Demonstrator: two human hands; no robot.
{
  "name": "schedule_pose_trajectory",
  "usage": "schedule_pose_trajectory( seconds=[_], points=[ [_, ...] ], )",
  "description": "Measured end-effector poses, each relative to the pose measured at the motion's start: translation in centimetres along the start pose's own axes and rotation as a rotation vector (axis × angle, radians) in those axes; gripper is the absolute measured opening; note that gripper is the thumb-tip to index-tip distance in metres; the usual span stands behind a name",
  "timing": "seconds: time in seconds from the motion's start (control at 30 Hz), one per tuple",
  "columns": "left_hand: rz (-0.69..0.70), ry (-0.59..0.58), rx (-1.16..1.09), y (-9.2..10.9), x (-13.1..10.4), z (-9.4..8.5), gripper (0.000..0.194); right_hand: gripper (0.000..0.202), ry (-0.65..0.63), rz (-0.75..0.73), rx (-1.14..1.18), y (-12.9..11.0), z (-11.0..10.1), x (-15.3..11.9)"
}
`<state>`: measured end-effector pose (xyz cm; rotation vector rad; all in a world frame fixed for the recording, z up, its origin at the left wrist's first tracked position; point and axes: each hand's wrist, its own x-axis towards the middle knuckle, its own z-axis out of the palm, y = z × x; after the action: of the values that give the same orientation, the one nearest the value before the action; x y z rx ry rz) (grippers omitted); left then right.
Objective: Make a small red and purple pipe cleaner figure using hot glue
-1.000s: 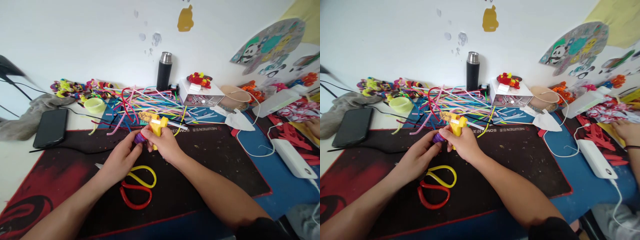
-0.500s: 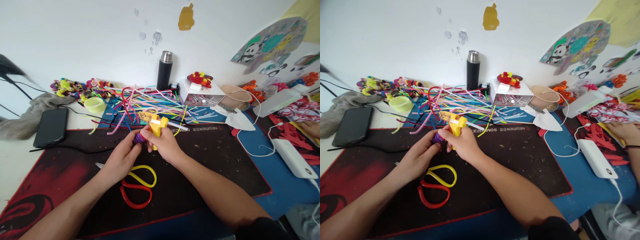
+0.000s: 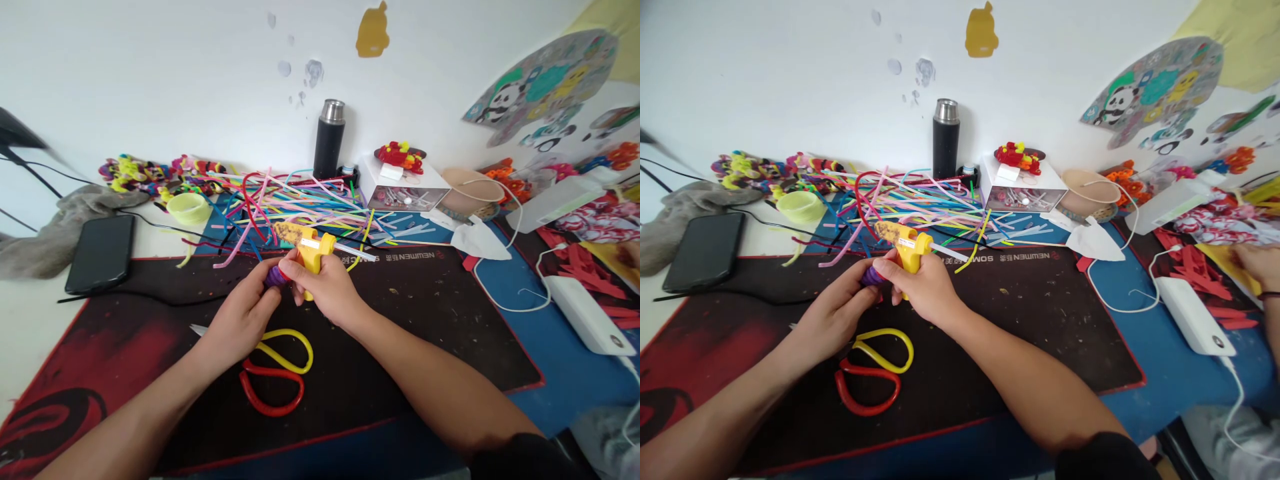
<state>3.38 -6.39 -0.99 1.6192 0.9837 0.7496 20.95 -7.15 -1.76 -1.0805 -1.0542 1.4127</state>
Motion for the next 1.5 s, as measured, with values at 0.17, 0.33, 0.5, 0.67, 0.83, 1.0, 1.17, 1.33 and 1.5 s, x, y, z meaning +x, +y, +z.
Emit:
schedule_pose_trajectory(
  seconds=[0.17, 0.33, 0.5, 0.67, 0.83, 1.0, 1.17, 1.33, 1.5],
  points=[
    [0.001, -0.001, 0.020, -0.1, -0.1, -0.1, 0.037, 0.047, -0.006, -0.004, 0.011, 0.0, 0.0, -0.1],
    [-0.009, 0.016, 0.015, 0.0, 0.0, -0.1, 0.035, 0.047, -0.005, 0.010, 0.009, -0.2, 0.0, -0.2],
    [-0.014, 0.040, -0.012, 0.1, 0.1, 0.2, 0.037, 0.048, 0.005, -0.003, 0.015, -0.1, 0.0, -0.1],
    [-0.049, -0.004, -0.123, 0.2, 0.2, 0.1, 0.045, 0.050, 0.025, -0.020, 0.024, -0.1, -0.4, 0.3],
    [-0.096, -0.066, -0.220, 0.7, 0.3, -0.1, 0.048, 0.053, 0.024, 0.001, 0.014, -0.2, -0.6, 0.4],
    [-0.099, -0.081, -0.275, 0.0, 0.1, -0.3, 0.042, 0.055, 0.032, 0.011, -0.009, -0.3, -0.6, 0.3],
    [-0.113, -0.073, -0.328, -0.8, 0.1, -0.4, 0.042, 0.057, 0.005, 0.021, 0.016, -0.5, -0.5, 0.3],
    [-0.113, -0.126, -0.404, -0.2, 0.3, -0.4, 0.034, 0.055, -0.009, 0.008, 0.018, -0.8, -0.5, 0.3],
    [-0.163, -0.110, -0.519, 0.2, 0.4, -0.4, 0.036, 0.050, -0.034, 0.003, 0.045, -0.5, -0.6, 0.2]
  ],
)
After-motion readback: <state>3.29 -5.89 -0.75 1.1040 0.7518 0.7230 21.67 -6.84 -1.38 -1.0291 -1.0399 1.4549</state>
